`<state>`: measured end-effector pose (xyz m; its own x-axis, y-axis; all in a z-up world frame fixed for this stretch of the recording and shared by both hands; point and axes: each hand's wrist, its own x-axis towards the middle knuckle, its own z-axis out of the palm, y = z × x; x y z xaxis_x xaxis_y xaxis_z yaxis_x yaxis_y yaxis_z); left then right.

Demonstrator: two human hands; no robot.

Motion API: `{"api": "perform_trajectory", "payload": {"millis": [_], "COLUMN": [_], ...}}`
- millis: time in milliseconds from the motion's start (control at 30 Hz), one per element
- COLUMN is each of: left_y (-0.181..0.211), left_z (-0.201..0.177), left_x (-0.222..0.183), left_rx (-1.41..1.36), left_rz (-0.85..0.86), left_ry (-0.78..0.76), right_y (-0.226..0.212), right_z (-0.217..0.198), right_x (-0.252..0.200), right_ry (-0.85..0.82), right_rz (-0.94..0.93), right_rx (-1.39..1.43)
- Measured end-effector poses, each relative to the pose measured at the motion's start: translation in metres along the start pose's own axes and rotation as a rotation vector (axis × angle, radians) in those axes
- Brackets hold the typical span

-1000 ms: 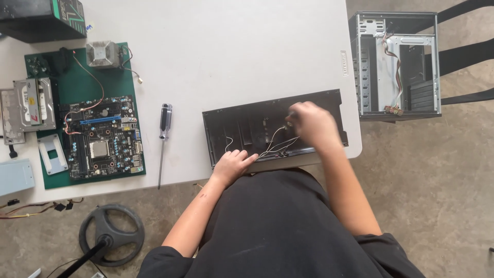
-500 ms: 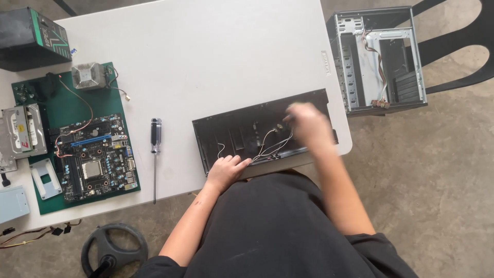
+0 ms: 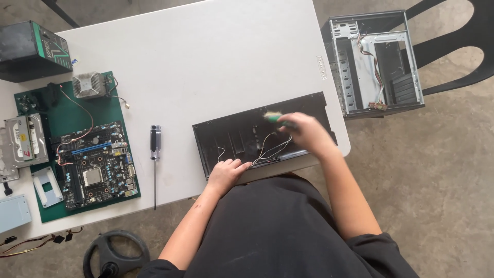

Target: Cleaning the interior and wiring of a computer case front panel using a paintbrush to remove dust.

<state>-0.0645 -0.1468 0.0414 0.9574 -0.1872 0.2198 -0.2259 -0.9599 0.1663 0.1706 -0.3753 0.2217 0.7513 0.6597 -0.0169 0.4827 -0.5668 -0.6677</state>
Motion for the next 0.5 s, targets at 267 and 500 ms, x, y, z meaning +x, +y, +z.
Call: {"api": "perform_trajectory", "payload": {"millis": [267, 500], "left_y": [0.013, 0.008], "left_z": [-0.075, -0.057], "left_x": [0.026, 0.017], "left_rx": [-0.01, -0.031], "left_rz": [0.001, -0.002], "left_ry": [0.007, -0.025], "right_y": [0.007, -0.012], "right_z": [0.035, 0.002], "right_x": [0.023, 0.031], "right_ry": [-0.054, -0.064], "right_rz": [0.014, 0.051], "right_rx": [-0.374, -0.008]}}
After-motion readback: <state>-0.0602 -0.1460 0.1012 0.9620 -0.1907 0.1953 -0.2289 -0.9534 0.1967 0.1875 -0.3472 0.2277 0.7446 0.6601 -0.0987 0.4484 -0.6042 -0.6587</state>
